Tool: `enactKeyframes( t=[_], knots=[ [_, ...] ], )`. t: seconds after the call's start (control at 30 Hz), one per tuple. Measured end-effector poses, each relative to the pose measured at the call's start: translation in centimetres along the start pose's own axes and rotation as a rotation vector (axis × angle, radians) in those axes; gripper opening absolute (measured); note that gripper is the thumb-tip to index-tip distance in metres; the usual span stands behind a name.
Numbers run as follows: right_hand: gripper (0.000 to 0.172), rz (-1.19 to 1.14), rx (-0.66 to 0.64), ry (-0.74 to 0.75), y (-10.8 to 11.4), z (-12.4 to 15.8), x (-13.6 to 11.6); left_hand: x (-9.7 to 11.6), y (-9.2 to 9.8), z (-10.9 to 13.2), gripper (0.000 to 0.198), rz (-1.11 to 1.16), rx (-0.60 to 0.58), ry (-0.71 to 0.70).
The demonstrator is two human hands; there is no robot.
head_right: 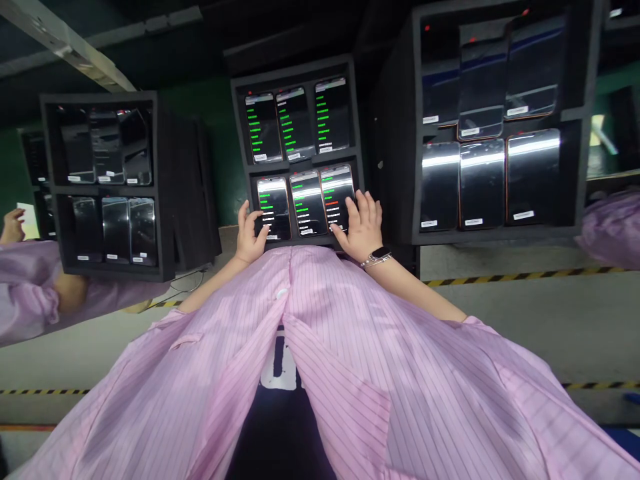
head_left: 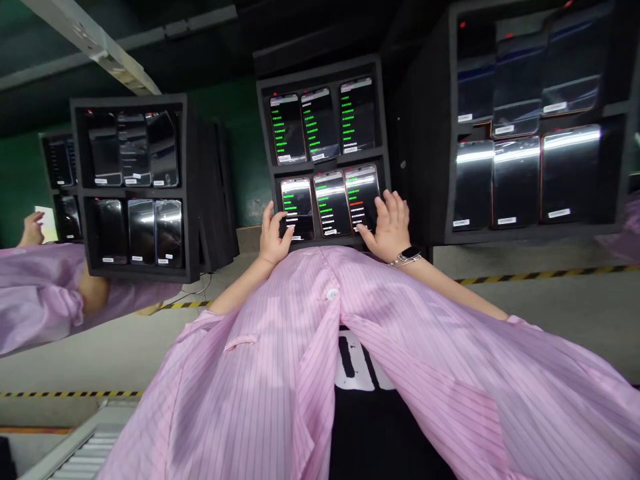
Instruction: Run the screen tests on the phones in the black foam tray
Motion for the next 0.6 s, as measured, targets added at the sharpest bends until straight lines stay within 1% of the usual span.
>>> enactKeyframes(
  t=[0.1, 0.2, 0.27, 0.3, 0.37, 0.43, 0.5, 0.6],
  knots=[
    [0.078, 0.034, -0.032, -0.047, -0.1, -0.1, -0.3, -0.2, -0.1, 0.0, 0.066, -0.002, 0.001, 0.003],
    [0.071, 0.046, -0.043, -0.074, -0.3, -0.1, -0.2, -0.2, -0.2, 0.0, 0.066, -0.009, 0.007, -0.007],
    [0.067, 0.011, -0.008, -0.072, 0.2, -0.4, 0.2, -0.2, -0.2, 0.0, 0.066, -0.007, 0.013, -0.018],
    [0.067, -0.020, 0.034, -0.061, 0.8, -0.7, 0.4, -0.2, -0.2, 0.0, 0.065, -0.005, 0.013, -0.020],
    [0.069, -0.093, 0.151, -0.024, 2.8, -1.7, 0.7, -0.2, -0.3, -0.1, 0.065, -0.004, 0.007, -0.015],
    [0.071, -0.166, 0.273, 0.029, 5.7, -3.2, 0.6, -0.2, -0.3, -0.1, 0.065, -0.004, 0.005, -0.011],
    [0.070, -0.229, 0.369, 0.080, 9.0, -5.3, -0.2, -0.1, -0.3, -0.1, 0.064, 0.002, 0.014, -0.015],
    [0.071, -0.262, 0.454, 0.147, 13.1, -8.9, -2.3, -0.1, -0.4, -0.2, 0.064, 0.016, 0.022, -0.017]
  ],
)
Point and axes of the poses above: each hand's wrist, its own z-axis away from the middle knuckle, its own y-axis out of the back of the hand, x = y × z, the point moved 5 cm from there along -z, towards the middle knuckle, and after that the axes turned 15 degrees about -x, right-handed, at the moved point
